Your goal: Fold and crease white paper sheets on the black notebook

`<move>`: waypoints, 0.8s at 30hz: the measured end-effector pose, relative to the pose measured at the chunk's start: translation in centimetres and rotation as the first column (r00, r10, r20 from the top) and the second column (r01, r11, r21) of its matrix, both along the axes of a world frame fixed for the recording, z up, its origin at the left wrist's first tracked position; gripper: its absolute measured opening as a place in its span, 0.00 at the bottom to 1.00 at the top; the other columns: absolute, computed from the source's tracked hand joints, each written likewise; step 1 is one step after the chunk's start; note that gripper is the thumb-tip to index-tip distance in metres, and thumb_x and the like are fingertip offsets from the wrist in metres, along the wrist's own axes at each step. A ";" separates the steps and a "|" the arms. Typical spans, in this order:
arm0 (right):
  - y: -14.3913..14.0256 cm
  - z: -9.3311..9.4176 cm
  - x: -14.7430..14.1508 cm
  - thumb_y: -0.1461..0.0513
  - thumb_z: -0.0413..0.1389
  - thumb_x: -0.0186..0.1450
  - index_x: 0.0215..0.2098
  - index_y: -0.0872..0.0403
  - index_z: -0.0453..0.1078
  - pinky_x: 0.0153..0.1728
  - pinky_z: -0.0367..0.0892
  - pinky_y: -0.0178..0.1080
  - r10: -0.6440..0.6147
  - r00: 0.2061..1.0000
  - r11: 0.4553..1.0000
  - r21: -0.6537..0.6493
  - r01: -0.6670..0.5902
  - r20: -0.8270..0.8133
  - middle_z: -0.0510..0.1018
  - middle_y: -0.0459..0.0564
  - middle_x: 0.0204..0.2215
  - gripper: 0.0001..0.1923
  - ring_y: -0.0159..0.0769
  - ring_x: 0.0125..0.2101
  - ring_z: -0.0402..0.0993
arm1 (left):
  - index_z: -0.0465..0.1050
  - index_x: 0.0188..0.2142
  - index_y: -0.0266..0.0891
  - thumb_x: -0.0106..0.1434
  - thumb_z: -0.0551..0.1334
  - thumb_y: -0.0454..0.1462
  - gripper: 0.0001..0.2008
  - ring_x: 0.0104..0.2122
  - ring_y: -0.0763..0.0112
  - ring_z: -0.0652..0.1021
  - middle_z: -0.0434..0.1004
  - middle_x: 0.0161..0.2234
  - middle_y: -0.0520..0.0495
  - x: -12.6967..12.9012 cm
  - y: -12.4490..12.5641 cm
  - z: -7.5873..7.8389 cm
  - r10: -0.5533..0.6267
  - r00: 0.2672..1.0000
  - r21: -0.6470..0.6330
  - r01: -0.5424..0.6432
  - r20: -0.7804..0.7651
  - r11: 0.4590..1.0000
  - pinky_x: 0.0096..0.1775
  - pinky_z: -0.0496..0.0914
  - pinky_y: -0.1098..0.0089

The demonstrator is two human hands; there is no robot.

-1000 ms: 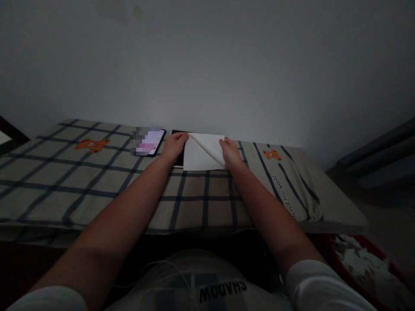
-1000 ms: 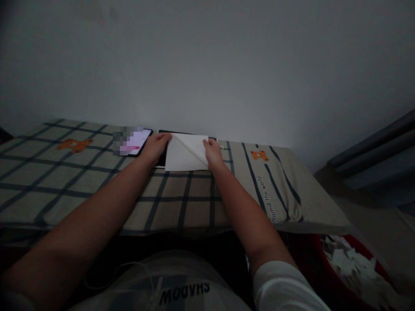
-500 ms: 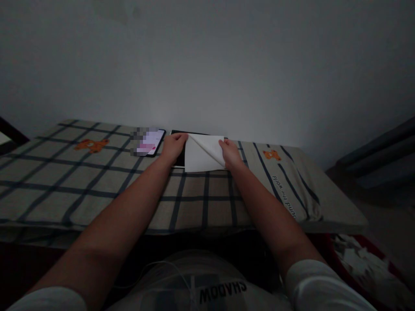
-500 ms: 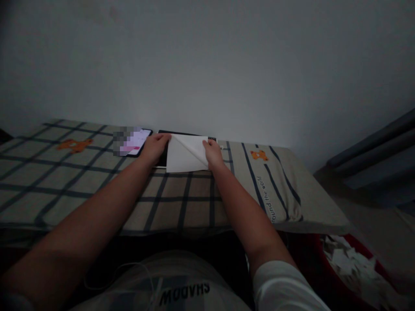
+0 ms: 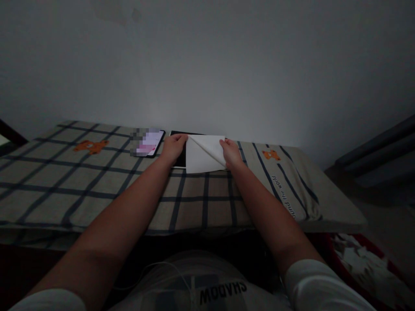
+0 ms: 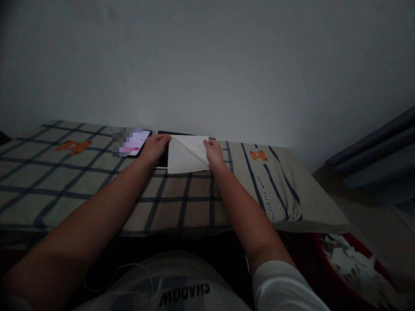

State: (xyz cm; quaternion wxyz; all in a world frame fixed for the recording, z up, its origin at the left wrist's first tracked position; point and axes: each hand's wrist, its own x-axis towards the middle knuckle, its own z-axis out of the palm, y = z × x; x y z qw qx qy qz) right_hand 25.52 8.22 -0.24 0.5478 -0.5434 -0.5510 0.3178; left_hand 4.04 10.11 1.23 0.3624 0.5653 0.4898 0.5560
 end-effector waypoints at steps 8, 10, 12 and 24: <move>0.0 0.4 -0.1 0.53 0.52 0.59 0.32 0.54 0.65 0.34 0.64 0.36 -0.088 0.980 0.996 -0.039 0.082 -0.179 0.73 0.48 0.32 0.11 0.34 0.31 0.68 | 0.79 0.36 0.37 0.56 0.61 0.42 0.14 0.36 0.64 0.76 0.80 0.35 0.46 -0.2 0.3 -0.3 -0.002 1.000 0.046 0.003 -0.027 0.999 0.38 0.69 0.69; -0.2 0.6 -0.1 0.53 0.52 0.59 0.32 0.54 0.65 0.35 0.64 0.36 -0.072 0.987 0.997 -0.023 0.069 -0.145 0.73 0.48 0.32 0.12 0.34 0.32 0.68 | 0.80 0.36 0.37 0.56 0.61 0.42 0.14 0.36 0.63 0.76 0.80 0.35 0.46 -0.3 0.2 -0.2 0.014 0.999 0.039 -0.013 -0.040 0.999 0.38 0.69 0.68; -0.4 0.8 -0.2 0.51 0.52 0.59 0.32 0.54 0.66 0.37 0.64 0.37 -0.060 0.993 0.998 0.006 0.061 -0.097 0.73 0.49 0.32 0.14 0.34 0.33 0.68 | 0.79 0.36 0.36 0.56 0.61 0.42 0.14 0.36 0.63 0.77 0.81 0.35 0.45 -0.2 0.0 0.0 0.037 0.998 0.015 -0.036 -0.041 0.999 0.39 0.69 0.68; -1.2 2.2 -0.3 0.43 0.55 0.55 0.38 0.53 0.66 0.29 0.62 0.36 -0.012 0.997 0.998 0.063 0.016 -0.071 0.73 0.46 0.27 0.24 0.33 0.27 0.67 | 0.78 0.42 0.35 0.51 0.64 0.40 0.19 0.38 0.61 0.77 0.80 0.40 0.42 -0.6 0.2 -0.5 -0.141 0.989 -0.013 0.141 -0.039 0.990 0.41 0.70 0.64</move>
